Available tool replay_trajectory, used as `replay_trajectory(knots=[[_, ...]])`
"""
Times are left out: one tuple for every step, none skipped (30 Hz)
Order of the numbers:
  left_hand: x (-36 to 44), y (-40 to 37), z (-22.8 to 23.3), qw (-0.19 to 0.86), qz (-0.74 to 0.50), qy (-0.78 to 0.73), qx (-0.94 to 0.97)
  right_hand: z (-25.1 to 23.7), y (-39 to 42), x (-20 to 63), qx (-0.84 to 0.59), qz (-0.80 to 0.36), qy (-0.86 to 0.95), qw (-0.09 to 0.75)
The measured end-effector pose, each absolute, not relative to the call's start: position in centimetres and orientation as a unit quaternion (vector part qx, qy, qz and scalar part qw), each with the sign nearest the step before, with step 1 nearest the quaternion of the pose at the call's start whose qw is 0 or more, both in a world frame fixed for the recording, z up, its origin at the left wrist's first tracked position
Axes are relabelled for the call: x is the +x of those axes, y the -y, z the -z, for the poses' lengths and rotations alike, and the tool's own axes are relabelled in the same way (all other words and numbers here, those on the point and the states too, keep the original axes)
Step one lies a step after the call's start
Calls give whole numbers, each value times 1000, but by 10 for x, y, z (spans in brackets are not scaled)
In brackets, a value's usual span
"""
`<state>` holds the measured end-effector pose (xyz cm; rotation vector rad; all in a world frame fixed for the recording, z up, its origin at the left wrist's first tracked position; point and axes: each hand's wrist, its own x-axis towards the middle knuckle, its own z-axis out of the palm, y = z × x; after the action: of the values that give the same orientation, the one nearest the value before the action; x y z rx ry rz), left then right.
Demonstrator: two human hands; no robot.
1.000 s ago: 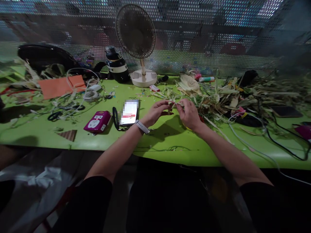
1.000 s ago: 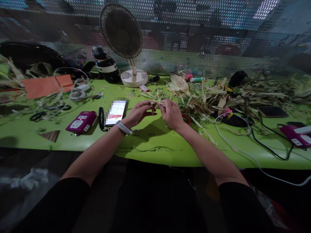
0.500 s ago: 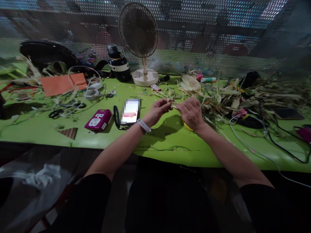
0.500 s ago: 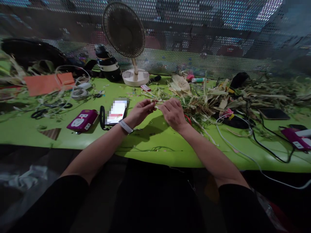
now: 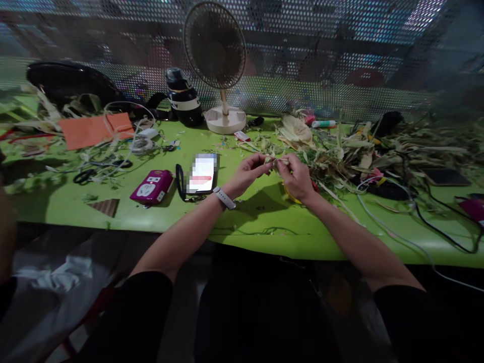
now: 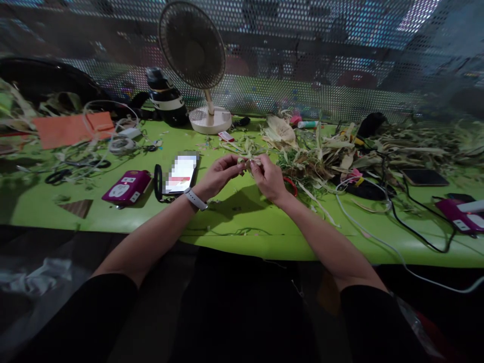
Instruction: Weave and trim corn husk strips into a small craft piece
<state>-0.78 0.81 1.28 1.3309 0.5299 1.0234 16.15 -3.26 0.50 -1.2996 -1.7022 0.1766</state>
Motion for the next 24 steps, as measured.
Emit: replay_trajectory(knots=[[-8,-8,-13,638,-447,-232,582,-6,33,161,-534,-84,694,476],[-8,-8,-13,639,-446,-231,582,-6,34,160,-536,-96,690,477],[-8,-9,-13,641,-445,-229,581,-7,34,159,-539,-104,682,482],[-8,-10,-12,645,-444,-226,579,-9,34,159,-544,-105,672,491],[-8,-11,-12,650,-442,-224,576,-10,34,159,-547,-98,662,503],[-8,-12,-12,656,-439,-224,572,-12,33,160,-547,-89,653,516],[-8,-13,-11,663,-436,-228,565,-13,32,161,-546,-84,646,527],[-9,-14,-11,669,-433,-233,557,-15,31,163,-543,-91,643,533],[-9,-16,-11,676,-430,-238,549,-15,29,165,-541,-116,643,529],[-10,-17,-10,683,-428,-241,541,-16,28,167,-539,-157,645,518],[-10,-19,-10,689,-428,-243,532,-17,27,169,-538,-205,644,503],[-11,-21,-10,695,-429,-242,524,-18,26,170,-536,-248,641,490],[-12,-22,-9,700,-430,-242,517,-19,26,172,-533,-282,636,482],[-12,-24,-9,704,-430,-241,511,-20,26,173,-529,-304,629,483],[-13,-25,-8,709,-431,-239,505,-23,26,173,-522,-320,621,490],[-13,-26,-8,713,-430,-237,499,-25,27,174,-513,-334,612,500],[-13,-27,-8,719,-430,-234,493,-28,28,175,-500,-353,605,509],[-14,-28,-8,725,-429,-232,486,-31,29,177,-481,-378,600,514],[-14,-28,-8,731,-427,-232,479,-33,30,178,-459,-406,600,515],[-14,-29,-8,737,-426,-233,471,-36,32,180,-435,-432,606,508],[-15,-29,-9,742,-424,-235,463,-38,33,181,-412,-451,617,497],[-15,-30,-9,747,-422,-236,457,-39,35,182,-394,-459,632,484],[-16,-30,-9,751,-419,-235,453,-40,36,183,-384,-455,651,472],[-16,-30,-9,754,-415,-233,453,-41,36,183,-380,-441,668,464]])
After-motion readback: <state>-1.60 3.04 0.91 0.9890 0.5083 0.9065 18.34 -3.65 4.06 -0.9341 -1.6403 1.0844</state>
